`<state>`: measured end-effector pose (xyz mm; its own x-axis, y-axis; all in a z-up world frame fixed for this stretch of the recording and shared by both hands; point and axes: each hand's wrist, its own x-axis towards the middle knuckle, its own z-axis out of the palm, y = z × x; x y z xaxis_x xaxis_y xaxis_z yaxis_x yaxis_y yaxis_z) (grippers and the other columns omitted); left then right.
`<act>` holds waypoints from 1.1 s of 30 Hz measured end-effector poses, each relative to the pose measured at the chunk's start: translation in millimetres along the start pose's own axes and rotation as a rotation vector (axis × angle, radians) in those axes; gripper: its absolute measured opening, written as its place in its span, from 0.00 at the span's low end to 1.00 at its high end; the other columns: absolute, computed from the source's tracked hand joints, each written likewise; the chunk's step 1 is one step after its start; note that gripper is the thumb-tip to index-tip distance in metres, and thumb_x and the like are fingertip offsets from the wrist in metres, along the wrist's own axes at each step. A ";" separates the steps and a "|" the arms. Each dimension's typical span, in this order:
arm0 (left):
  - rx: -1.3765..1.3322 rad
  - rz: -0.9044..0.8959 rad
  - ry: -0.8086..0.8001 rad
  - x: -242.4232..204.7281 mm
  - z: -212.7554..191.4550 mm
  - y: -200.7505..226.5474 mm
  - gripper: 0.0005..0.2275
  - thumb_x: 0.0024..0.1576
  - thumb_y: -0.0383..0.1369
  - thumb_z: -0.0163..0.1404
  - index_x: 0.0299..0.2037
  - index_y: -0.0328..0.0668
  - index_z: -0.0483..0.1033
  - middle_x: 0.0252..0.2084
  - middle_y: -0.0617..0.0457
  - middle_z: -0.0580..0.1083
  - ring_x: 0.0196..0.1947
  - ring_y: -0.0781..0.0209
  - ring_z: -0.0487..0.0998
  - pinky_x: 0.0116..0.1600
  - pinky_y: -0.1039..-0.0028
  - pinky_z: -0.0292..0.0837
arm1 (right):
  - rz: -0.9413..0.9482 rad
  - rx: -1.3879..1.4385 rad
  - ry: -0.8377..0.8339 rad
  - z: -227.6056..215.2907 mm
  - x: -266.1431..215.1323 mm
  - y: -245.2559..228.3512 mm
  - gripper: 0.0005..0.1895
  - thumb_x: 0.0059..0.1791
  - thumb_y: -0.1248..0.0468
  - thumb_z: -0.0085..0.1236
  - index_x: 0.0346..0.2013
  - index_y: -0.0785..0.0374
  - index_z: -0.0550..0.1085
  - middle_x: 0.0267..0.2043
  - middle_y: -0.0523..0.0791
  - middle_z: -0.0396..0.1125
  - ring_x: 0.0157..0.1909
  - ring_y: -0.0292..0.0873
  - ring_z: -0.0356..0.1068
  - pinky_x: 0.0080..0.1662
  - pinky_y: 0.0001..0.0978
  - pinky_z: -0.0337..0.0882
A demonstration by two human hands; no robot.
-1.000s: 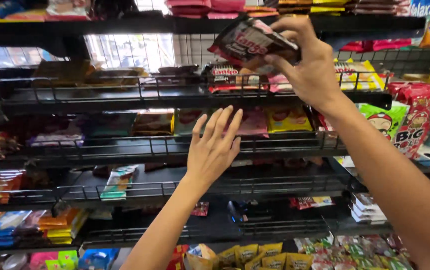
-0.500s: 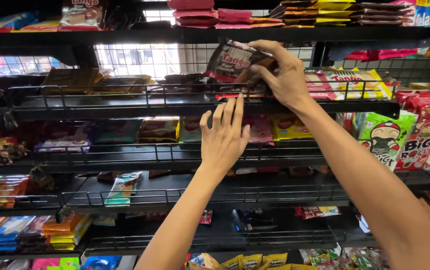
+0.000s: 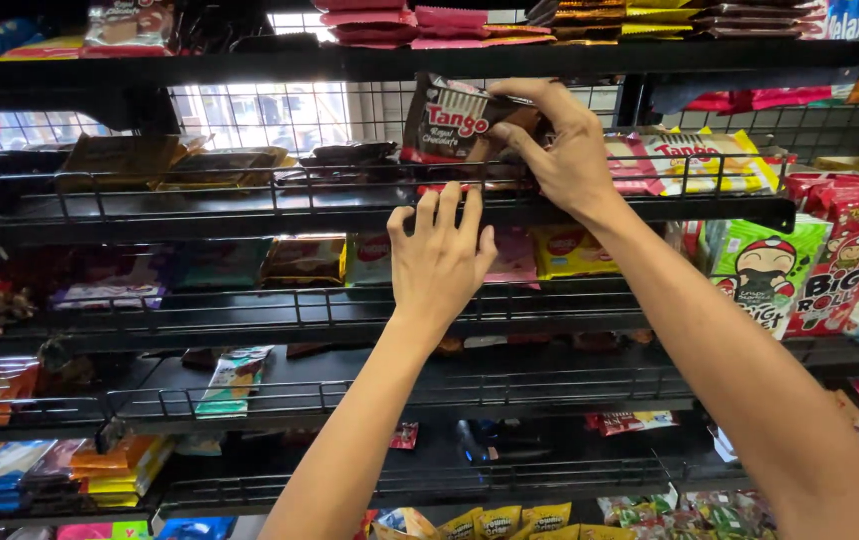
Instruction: Stocking and cleaning snack packages on shelves.
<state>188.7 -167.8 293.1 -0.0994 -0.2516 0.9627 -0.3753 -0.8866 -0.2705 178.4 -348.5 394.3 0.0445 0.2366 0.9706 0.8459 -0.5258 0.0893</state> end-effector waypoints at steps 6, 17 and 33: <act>-0.057 -0.016 -0.024 5.7 -4.2 0.9 0.21 0.58 0.46 0.54 0.55 0.41 0.75 0.55 0.50 0.70 0.56 0.55 0.67 0.60 0.56 0.58 | -0.079 -0.187 -0.073 -2.7 3.1 -2.3 0.17 0.54 0.70 0.66 0.58 0.59 0.77 0.38 0.46 0.72 0.38 0.39 0.71 0.44 0.32 0.71; -0.203 -0.007 -0.045 -19.0 -21.8 -12.2 0.24 0.58 0.36 0.55 0.65 0.42 0.70 0.64 0.46 0.68 0.63 0.55 0.68 0.63 0.62 0.62 | -0.143 -0.290 -0.166 -2.2 7.0 9.3 0.12 0.53 0.65 0.63 0.52 0.58 0.79 0.31 0.44 0.74 0.38 0.47 0.67 0.49 0.42 0.67; -0.528 -0.493 -0.247 -268.3 -103.0 -15.3 0.21 0.56 0.27 0.54 0.61 0.38 0.71 0.63 0.41 0.67 0.64 0.44 0.67 0.66 0.60 0.64 | 0.133 -0.254 -0.269 2.1 5.0 14.7 0.14 0.56 0.65 0.57 0.56 0.58 0.78 0.40 0.49 0.74 0.43 0.51 0.71 0.48 0.43 0.69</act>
<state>126.2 -46.7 39.5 0.3800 -0.0094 0.9250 -0.7198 -0.6310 0.2893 192.2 -353.4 400.0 0.3111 0.3412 0.8870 0.6664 -0.7438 0.0524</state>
